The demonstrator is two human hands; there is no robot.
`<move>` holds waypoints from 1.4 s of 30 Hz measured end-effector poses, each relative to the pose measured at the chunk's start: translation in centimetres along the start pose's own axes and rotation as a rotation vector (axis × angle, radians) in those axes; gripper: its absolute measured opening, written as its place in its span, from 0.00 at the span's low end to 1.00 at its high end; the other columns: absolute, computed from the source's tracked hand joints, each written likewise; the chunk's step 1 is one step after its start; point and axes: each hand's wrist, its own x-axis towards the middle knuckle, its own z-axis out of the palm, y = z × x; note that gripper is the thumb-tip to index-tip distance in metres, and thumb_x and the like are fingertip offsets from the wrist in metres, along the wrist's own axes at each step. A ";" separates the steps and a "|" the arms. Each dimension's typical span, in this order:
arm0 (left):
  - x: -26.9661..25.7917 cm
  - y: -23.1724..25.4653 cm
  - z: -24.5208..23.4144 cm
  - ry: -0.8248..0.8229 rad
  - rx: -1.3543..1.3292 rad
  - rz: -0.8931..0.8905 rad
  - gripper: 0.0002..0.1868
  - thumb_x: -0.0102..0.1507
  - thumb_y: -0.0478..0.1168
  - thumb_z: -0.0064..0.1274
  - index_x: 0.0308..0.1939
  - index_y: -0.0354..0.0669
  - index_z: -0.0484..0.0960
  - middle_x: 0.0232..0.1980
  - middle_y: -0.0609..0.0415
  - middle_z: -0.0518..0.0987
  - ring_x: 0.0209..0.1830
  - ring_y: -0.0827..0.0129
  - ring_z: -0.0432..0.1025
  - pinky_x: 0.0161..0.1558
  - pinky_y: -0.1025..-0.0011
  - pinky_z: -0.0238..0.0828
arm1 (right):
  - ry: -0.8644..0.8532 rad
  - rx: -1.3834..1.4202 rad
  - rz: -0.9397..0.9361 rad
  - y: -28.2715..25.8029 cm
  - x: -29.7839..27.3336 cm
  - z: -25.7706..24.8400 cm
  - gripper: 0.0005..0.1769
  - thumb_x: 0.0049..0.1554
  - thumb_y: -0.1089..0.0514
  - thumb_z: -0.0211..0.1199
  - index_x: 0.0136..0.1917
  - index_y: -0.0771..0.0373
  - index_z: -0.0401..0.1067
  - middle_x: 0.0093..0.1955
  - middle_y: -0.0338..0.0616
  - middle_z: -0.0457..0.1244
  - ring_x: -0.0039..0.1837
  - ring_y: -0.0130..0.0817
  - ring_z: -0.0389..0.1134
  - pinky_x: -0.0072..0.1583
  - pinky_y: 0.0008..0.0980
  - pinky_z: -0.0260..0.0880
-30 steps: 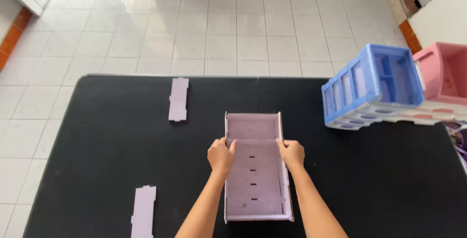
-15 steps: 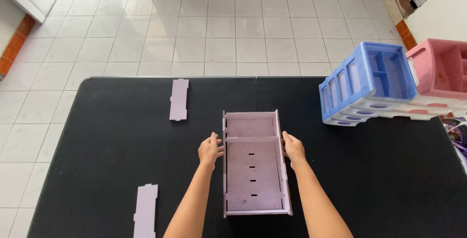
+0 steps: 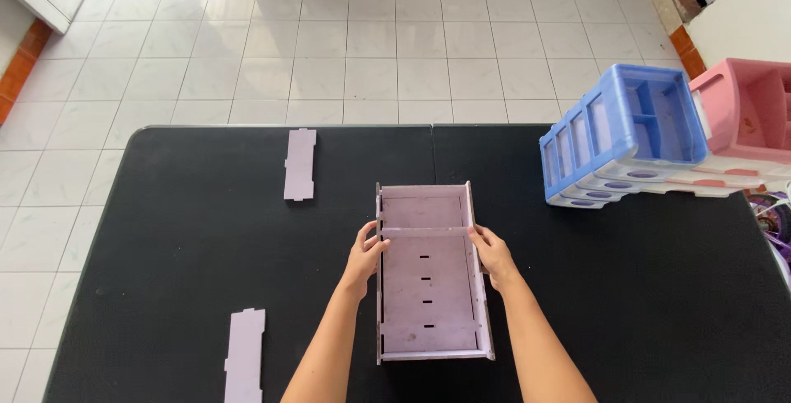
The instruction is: The person assembles a light purple plastic storage unit by hand on a black table. They interlock side panels, insert internal dividers, and attach the back panel to form a multi-compartment box. The unit remains on the table at the end of the clip.
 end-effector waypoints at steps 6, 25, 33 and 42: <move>-0.9 1.5 -0.3 -0.027 0.021 -0.032 0.40 0.60 0.49 0.53 0.76 0.71 0.59 0.75 0.54 0.69 0.71 0.55 0.61 0.61 0.35 0.60 | -0.016 0.012 -0.018 0.6 0.1 0.2 0.31 0.60 0.40 0.58 0.71 0.57 0.67 0.53 0.42 0.67 0.51 0.35 0.68 0.46 0.37 0.70; 1.4 -0.8 -5.3 0.219 0.712 0.312 0.45 0.59 0.52 0.60 0.78 0.56 0.58 0.47 0.48 0.86 0.50 0.58 0.81 0.56 0.62 0.74 | 0.095 -0.373 -0.095 2.1 0.4 2.2 0.38 0.56 0.51 0.60 0.79 0.43 0.58 0.67 0.49 0.67 0.67 0.43 0.70 0.66 0.40 0.69; -2.0 -1.6 -10.7 0.569 0.691 0.256 0.36 0.62 0.66 0.53 0.70 0.57 0.72 0.59 0.51 0.81 0.60 0.56 0.73 0.59 0.52 0.70 | 0.070 -0.245 -0.147 1.3 -1.6 1.1 0.54 0.51 0.39 0.67 0.82 0.54 0.46 0.75 0.53 0.57 0.74 0.47 0.61 0.70 0.44 0.64; -8.9 -10.6 -22.8 0.780 0.962 -0.316 0.65 0.38 0.58 0.79 0.77 0.63 0.62 0.80 0.52 0.48 0.76 0.48 0.46 0.56 0.43 0.68 | 0.109 -0.158 -0.143 0.3 -2.4 0.7 0.51 0.54 0.35 0.60 0.82 0.54 0.47 0.78 0.53 0.54 0.78 0.49 0.54 0.74 0.50 0.56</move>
